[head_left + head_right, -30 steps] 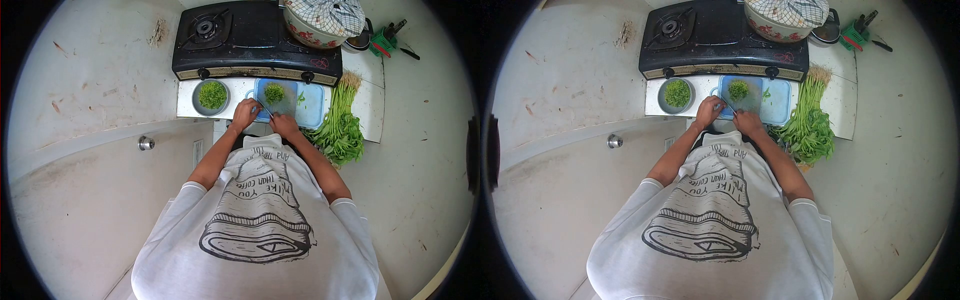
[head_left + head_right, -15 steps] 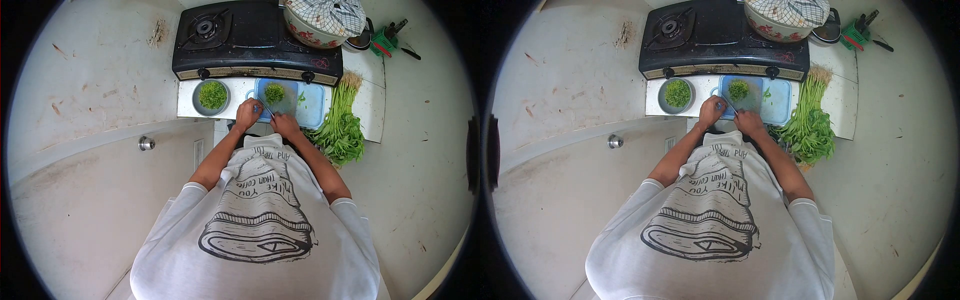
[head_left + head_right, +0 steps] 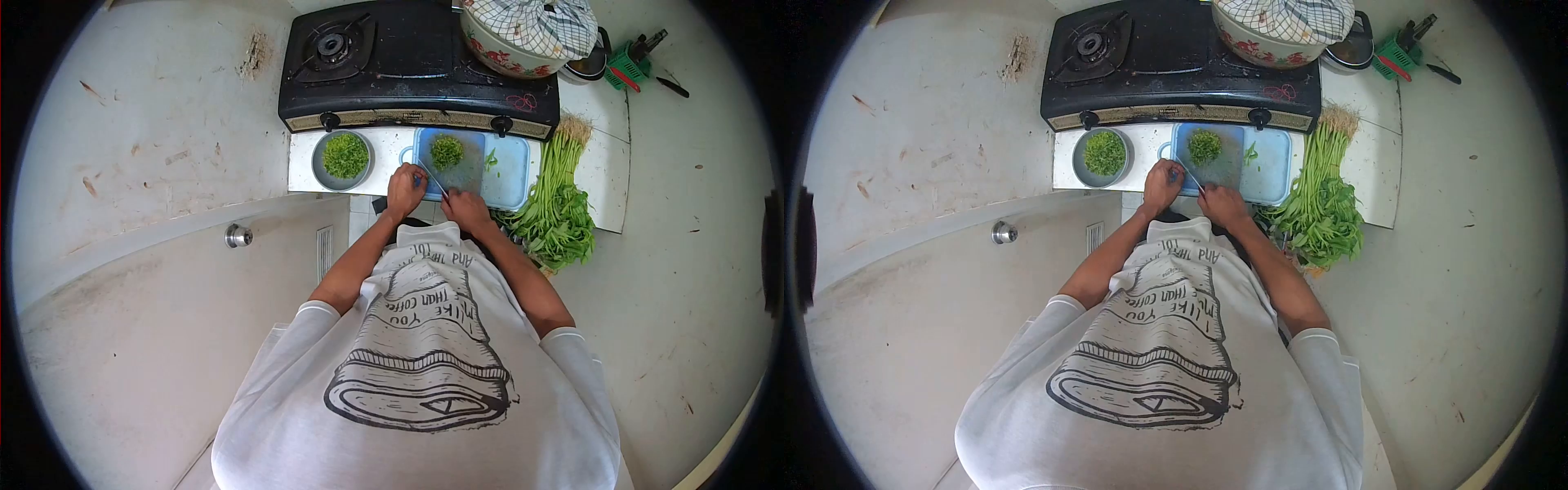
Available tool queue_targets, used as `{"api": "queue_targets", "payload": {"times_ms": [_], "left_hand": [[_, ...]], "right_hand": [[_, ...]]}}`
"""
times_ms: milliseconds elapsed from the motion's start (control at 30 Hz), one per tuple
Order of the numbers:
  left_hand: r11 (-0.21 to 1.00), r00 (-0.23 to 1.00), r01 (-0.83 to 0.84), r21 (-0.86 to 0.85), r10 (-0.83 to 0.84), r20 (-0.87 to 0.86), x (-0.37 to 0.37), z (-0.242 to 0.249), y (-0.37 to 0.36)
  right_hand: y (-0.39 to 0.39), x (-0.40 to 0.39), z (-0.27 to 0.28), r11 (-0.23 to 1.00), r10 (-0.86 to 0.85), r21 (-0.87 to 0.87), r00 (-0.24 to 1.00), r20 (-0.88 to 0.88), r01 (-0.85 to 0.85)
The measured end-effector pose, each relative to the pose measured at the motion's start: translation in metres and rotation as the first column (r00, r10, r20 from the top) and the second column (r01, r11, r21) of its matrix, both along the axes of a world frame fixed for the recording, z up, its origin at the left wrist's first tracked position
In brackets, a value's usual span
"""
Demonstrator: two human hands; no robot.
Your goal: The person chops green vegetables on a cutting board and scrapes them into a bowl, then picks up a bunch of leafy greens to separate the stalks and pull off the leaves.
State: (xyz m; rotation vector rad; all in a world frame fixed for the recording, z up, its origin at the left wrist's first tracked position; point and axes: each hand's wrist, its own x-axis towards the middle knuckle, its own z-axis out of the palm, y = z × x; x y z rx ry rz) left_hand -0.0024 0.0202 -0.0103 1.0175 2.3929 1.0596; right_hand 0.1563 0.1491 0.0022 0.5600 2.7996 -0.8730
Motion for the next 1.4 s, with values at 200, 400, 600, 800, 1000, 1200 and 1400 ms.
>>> {"api": "queue_targets", "payload": {"times_ms": [200,400,600,800,1000,1200,1400], "left_hand": [[1.0,1.0,-0.006,0.022,0.006,0.002,-0.001,-0.001,-0.002],[1.0,1.0,0.027,0.007,-0.027,0.011,-0.004,0.002,-0.002],[1.0,0.999,-0.017,-0.009,0.017,0.028,-0.002,0.013,-0.001],[0.993,0.988,0.11,0.043,-0.104,-0.117,-0.008,0.009,-0.004],[0.993,0.972,0.116,-0.014,-0.116,-0.204,-0.007,0.012,-0.005],[0.985,0.957,0.172,-0.026,-0.173,-0.232,-0.008,0.012,-0.008],[0.959,0.908,0.275,-0.064,-0.281,-0.312,-0.012,0.006,-0.015]], "right_hand": [[-0.002,-0.001,-0.004,0.999,0.037,0.01,0.998,0.041,-0.037],[-0.003,-0.014,0.001,1.0,0.002,0.012,0.997,0.082,-0.003],[0.001,-0.016,-0.005,1.0,-0.017,-0.02,0.998,0.066,0.018],[0.002,-0.014,-0.001,1.0,-0.001,0.01,0.998,0.061,0.0],[0.0,-0.011,0.011,0.999,0.044,-0.014,0.994,0.104,-0.043],[-0.005,-0.016,-0.003,1.0,0.018,0.025,1.0,0.026,-0.019],[-0.005,-0.02,-0.007,0.999,0.008,0.049,1.0,0.029,-0.01]]}}
